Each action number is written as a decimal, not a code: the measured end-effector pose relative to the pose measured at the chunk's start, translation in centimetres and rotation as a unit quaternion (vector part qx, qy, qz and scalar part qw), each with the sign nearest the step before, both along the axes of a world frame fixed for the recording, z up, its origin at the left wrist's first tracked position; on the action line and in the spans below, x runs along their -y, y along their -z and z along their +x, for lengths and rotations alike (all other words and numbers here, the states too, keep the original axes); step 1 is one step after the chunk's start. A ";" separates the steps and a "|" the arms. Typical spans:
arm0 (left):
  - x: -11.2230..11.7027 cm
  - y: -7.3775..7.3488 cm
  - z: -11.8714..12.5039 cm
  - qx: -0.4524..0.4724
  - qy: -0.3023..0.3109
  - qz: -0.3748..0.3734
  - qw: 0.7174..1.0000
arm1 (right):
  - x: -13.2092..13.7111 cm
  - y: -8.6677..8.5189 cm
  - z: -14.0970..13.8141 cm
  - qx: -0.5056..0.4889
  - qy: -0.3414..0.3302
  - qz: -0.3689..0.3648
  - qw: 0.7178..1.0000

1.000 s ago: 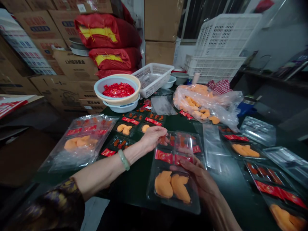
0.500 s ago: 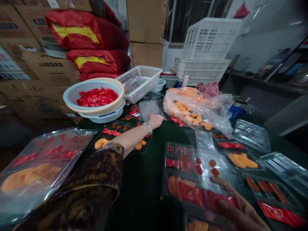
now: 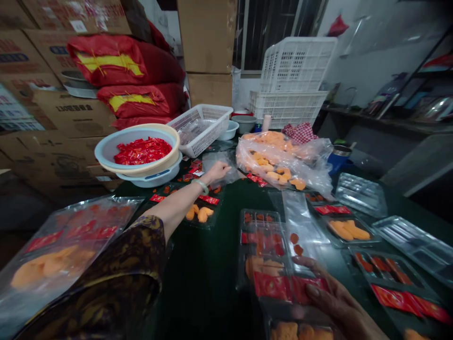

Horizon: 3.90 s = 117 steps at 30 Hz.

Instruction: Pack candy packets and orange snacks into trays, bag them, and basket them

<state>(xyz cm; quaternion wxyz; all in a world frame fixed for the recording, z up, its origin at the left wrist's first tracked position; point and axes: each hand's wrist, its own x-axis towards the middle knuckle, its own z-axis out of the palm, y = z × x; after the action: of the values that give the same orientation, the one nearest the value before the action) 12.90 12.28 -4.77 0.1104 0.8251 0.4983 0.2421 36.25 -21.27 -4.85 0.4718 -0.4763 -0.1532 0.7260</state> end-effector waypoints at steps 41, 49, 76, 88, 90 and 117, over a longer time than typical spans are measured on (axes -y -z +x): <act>30.5 -1.9 1.4 -0.064 0.435 0.091 0.893 | 8.9 1.0 -3.9 0.052 -0.120 0.153 0.980; 30.9 0.4 -1.5 -0.136 0.113 0.146 0.973 | 9.0 1.6 -4.1 0.027 -0.094 0.119 0.988; 40.8 0.9 -6.0 0.486 -0.166 -0.221 0.829 | 11.7 3.1 -8.9 0.009 0.086 0.032 0.996; 45.4 -0.5 -5.4 0.621 -0.128 -0.505 0.585 | 14.5 0.6 -6.6 0.191 -0.273 0.192 0.923; 47.2 -0.5 -6.1 0.614 -0.134 -0.536 0.564 | 15.1 0.1 -5.5 0.194 -0.343 0.190 0.899; 43.7 2.0 -7.9 0.540 -0.156 -0.489 0.667 | 8.6 3.9 -12.5 0.682 -0.123 0.573 0.436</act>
<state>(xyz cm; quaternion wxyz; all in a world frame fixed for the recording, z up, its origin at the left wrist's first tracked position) 4.99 -31.38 -6.73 0.7083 0.2885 0.5197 0.3809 23.79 -29.86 -8.76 0.2849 -0.4139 -0.8638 -0.0379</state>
